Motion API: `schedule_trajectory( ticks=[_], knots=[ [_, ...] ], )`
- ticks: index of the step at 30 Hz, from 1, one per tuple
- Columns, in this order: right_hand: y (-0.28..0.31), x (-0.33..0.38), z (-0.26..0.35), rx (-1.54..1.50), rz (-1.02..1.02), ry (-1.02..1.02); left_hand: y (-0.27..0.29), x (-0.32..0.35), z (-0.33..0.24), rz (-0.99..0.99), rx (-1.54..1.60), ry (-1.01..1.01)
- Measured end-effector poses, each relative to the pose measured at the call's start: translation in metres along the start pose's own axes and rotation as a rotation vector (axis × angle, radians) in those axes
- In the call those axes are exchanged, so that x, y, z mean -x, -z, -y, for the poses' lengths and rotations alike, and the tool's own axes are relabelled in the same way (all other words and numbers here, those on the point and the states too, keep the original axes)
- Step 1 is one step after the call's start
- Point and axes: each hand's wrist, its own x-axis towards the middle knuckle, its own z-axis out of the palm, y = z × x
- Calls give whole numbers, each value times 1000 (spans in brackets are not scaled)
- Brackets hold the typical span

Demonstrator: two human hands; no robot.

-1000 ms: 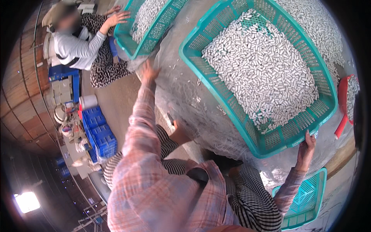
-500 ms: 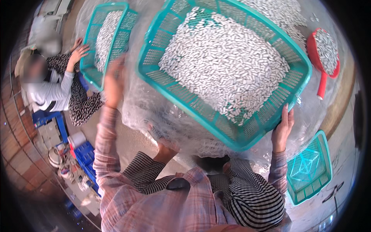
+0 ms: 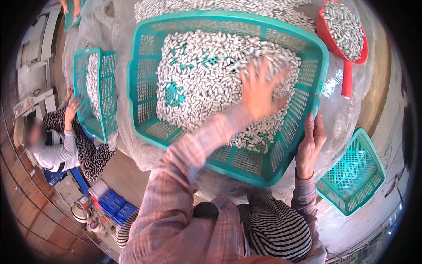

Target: The person sorts small white pellets by hand, transferring them from a large pile on a tarp into green plastic baskets. They repeatedly scoop and pour the pellets to fill the baskets.

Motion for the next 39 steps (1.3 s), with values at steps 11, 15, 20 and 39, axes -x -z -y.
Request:
schedule_trajectory(
  ticks=[11,15,20,39],
  knots=[
    [12,35,71,227,54,291,66,3,93,-230,-51,294],
    [9,53,116,160,137,382,83,23,10,-148,33,-63],
    [13,-4,90,3,0,447,67,72,69,78,-242,-224],
    [-19,22,-38,141,-212,286,101,47,200,296,-439,-338]
  ],
)
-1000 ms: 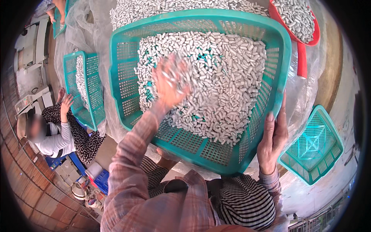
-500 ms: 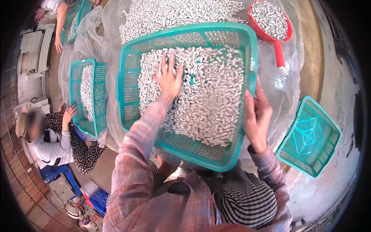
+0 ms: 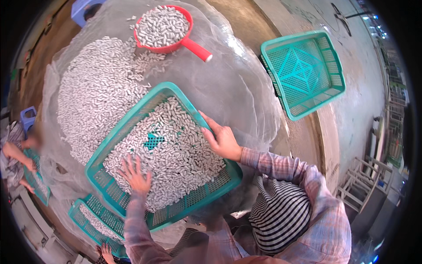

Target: The person sorts small white pellets by hand, transferring them from a large pile on a tarp into green plastic baskets. They repeatedly scoop and pour the pellets to fill the baskets.

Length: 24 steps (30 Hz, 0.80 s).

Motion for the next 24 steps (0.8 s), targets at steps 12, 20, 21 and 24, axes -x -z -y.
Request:
schedule_trajectory(
  ticks=[12,20,21,24],
  knots=[
    [-16,3,-7,349,89,-28,-34,10,-127,183,152,-756],
    [-34,7,-12,-111,-147,-33,-35,-80,-19,-297,-17,-107],
    [-23,9,-5,-112,-25,-172,-38,-86,-35,-349,36,18],
    [-43,44,1,-200,-141,-86,-30,-49,-138,-129,106,-108]
  ],
)
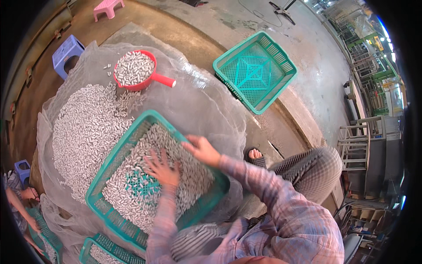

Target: The person sorts small white pellets by hand, transferring them from a large pile on a tarp into green plastic baskets. They repeatedly scoop and pour the pellets to fill the baskets.

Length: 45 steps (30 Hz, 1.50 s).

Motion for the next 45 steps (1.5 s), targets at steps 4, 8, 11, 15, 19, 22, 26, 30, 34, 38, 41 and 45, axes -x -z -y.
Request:
schedule_trajectory(
  ticks=[4,8,11,15,19,22,26,30,34,38,41,45],
  knots=[
    [-14,72,103,60,88,-42,53,89,10,212,187,-452],
    [9,107,145,20,158,-47,93,124,111,367,-45,-58],
    [7,124,127,84,6,129,50,118,158,-146,247,322],
    [-14,122,133,-8,38,-1,46,48,137,-411,338,323],
    [-15,109,164,-22,51,76,57,12,43,-598,543,-40],
    [-18,93,169,-35,18,137,99,46,-23,-325,750,-133],
    [-7,91,163,-29,37,123,115,112,0,-34,300,-432],
    [-8,103,143,-1,-20,139,66,90,123,-259,93,-62],
    [-13,110,139,-35,18,131,62,9,98,-265,347,237],
    [-3,110,142,-21,32,126,63,11,10,-280,392,-35],
    [-3,108,147,-84,55,132,83,80,22,-155,190,-287],
    [-2,100,141,-82,89,84,97,152,63,125,-58,-389]
  ],
)
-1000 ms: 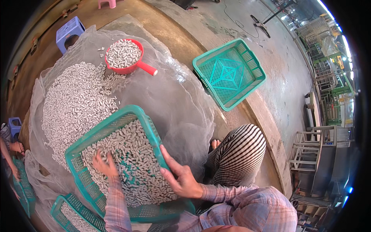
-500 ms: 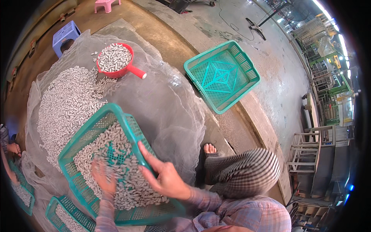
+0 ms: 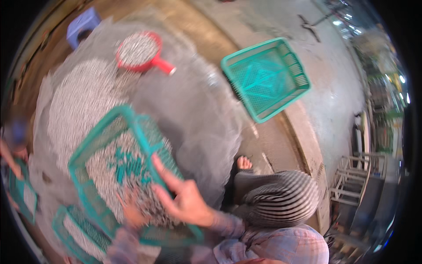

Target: The person sorts small white pellets by hand, transferring them from a large pile on a tarp into green plastic baskets. They repeatedly scoop and pour the pellets to fill the baskets.

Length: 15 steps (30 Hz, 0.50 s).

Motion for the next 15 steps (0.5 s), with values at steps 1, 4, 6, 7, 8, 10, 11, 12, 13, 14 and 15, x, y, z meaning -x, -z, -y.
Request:
schedule_trajectory(
  ticks=[1,4,6,7,8,10,11,12,13,14,15],
  knots=[
    [-3,-1,-4,10,-33,46,-6,5,37,132,-18,101],
    [-16,1,-6,-23,-95,161,-27,-41,91,-398,314,547],
    [-16,7,1,-45,-145,68,-41,-105,68,-403,257,688],
    [-20,12,5,-66,-159,17,-46,-131,58,-401,219,771],
    [-17,15,5,-50,-196,-16,-8,-160,20,111,67,662],
    [-29,13,4,-87,-236,22,25,-147,-36,-398,391,307],
    [-24,16,9,-54,-224,-8,24,-123,-72,-323,204,148],
    [-31,14,9,-75,-234,-10,14,-103,-95,-231,33,-3],
    [-37,16,10,-95,-237,-13,3,-81,-82,-204,146,-5],
    [-33,20,11,-24,-224,-38,-6,-54,-60,-180,250,-24],
    [-35,21,11,-20,-216,-51,-9,-25,-32,-152,352,-47]
  ],
)
